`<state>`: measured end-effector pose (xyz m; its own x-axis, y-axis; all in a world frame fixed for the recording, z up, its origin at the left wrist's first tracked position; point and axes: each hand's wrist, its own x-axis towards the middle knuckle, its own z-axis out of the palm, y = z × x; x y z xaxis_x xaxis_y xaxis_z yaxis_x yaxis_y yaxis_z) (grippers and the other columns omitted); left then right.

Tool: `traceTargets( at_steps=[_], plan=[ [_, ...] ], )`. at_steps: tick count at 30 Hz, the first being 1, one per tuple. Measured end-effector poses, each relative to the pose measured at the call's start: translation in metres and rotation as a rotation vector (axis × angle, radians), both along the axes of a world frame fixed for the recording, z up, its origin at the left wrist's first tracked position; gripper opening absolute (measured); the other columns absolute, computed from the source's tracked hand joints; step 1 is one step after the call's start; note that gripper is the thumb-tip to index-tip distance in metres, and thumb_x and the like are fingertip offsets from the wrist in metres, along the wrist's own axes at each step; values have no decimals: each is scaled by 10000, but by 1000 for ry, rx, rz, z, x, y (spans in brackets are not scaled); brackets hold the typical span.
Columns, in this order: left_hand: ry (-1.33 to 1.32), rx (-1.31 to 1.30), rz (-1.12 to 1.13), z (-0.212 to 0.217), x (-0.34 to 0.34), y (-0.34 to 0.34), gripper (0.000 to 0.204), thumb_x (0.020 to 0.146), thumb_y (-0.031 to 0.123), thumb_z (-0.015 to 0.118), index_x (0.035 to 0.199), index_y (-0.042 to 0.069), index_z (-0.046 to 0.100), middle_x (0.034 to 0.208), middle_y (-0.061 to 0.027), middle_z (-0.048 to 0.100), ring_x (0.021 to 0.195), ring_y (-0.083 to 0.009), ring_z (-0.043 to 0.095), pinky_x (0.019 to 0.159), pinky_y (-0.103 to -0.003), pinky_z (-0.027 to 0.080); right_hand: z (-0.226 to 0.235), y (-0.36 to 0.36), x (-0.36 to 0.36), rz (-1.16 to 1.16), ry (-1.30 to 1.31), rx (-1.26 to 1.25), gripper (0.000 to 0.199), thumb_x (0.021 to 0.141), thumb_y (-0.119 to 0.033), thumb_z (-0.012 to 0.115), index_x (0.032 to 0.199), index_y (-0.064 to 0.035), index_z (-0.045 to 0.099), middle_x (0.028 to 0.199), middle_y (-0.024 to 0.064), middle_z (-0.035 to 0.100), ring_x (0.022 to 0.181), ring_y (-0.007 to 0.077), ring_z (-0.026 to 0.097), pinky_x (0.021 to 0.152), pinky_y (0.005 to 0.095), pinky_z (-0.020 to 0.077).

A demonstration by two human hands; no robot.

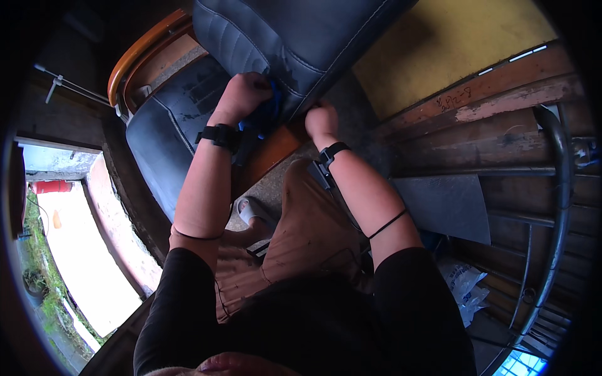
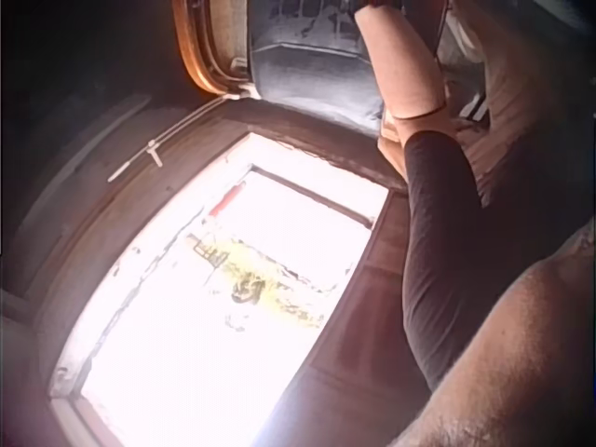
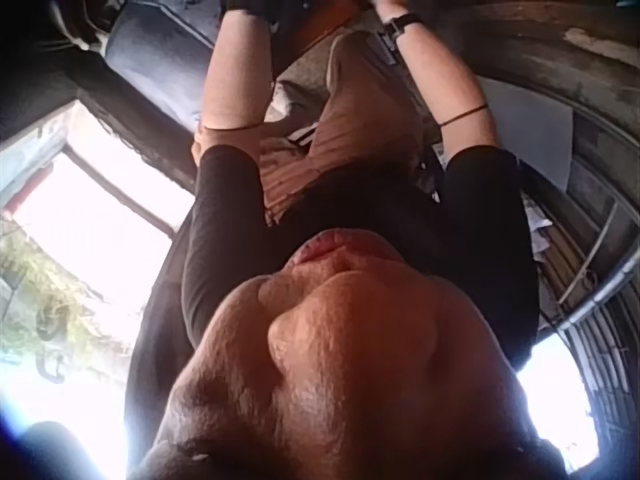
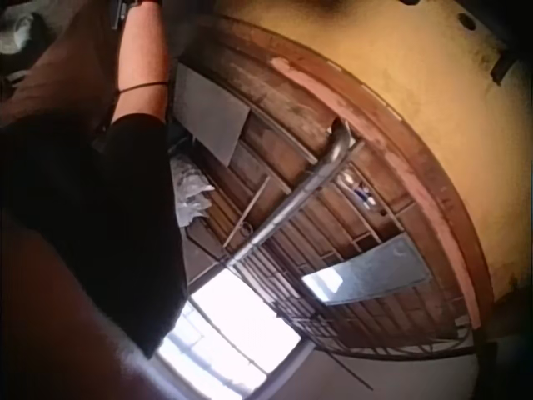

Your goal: Wiping down a leather armchair with a blue cloth to clean its surfaces and crevices.

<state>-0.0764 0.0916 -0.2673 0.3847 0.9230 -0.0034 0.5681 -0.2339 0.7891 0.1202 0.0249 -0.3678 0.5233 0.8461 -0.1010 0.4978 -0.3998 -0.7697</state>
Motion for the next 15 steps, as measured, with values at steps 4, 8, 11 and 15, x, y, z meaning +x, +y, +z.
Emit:
traceTargets(
  at_steps=[4, 8, 11, 15],
  plan=[
    [-25, 26, -61, 4, 2, -1, 318, 741, 213, 737, 996, 23, 750, 965, -174, 732, 913, -314, 701, 877, -356, 533, -10, 1, 5, -12, 52, 20, 303, 896, -159, 520, 1090, -25, 710, 1084, 272, 668, 1079, 461, 606, 910, 445, 491],
    [-22, -18, -93, 4, -2, 1, 366, 747, 217, 742, 1052, 15, 737, 973, -177, 728, 912, -304, 699, 874, -356, 530, 4, -1, -3, -37, 51, 8, 298, 896, -166, 544, 1086, -6, 708, 1084, 281, 666, 1083, 458, 607, 891, 424, 484],
    [-13, -23, -102, 5, 0, 0, 393, 755, 224, 741, 1084, 8, 727, 968, -183, 722, 895, -295, 696, 860, -357, 530, -1, 1, -1, -32, 49, -1, 296, 902, -163, 538, 1087, -9, 709, 1088, 278, 666, 1085, 456, 607, 892, 423, 483],
    [15, -58, -50, 8, 1, -3, 351, 734, 212, 759, 1028, 22, 749, 980, -168, 736, 937, -315, 701, 888, -356, 531, 0, 0, -4, -38, 116, 11, 295, 904, -158, 536, 1090, -9, 710, 1092, 270, 673, 1085, 447, 615, 889, 417, 483]
  ],
)
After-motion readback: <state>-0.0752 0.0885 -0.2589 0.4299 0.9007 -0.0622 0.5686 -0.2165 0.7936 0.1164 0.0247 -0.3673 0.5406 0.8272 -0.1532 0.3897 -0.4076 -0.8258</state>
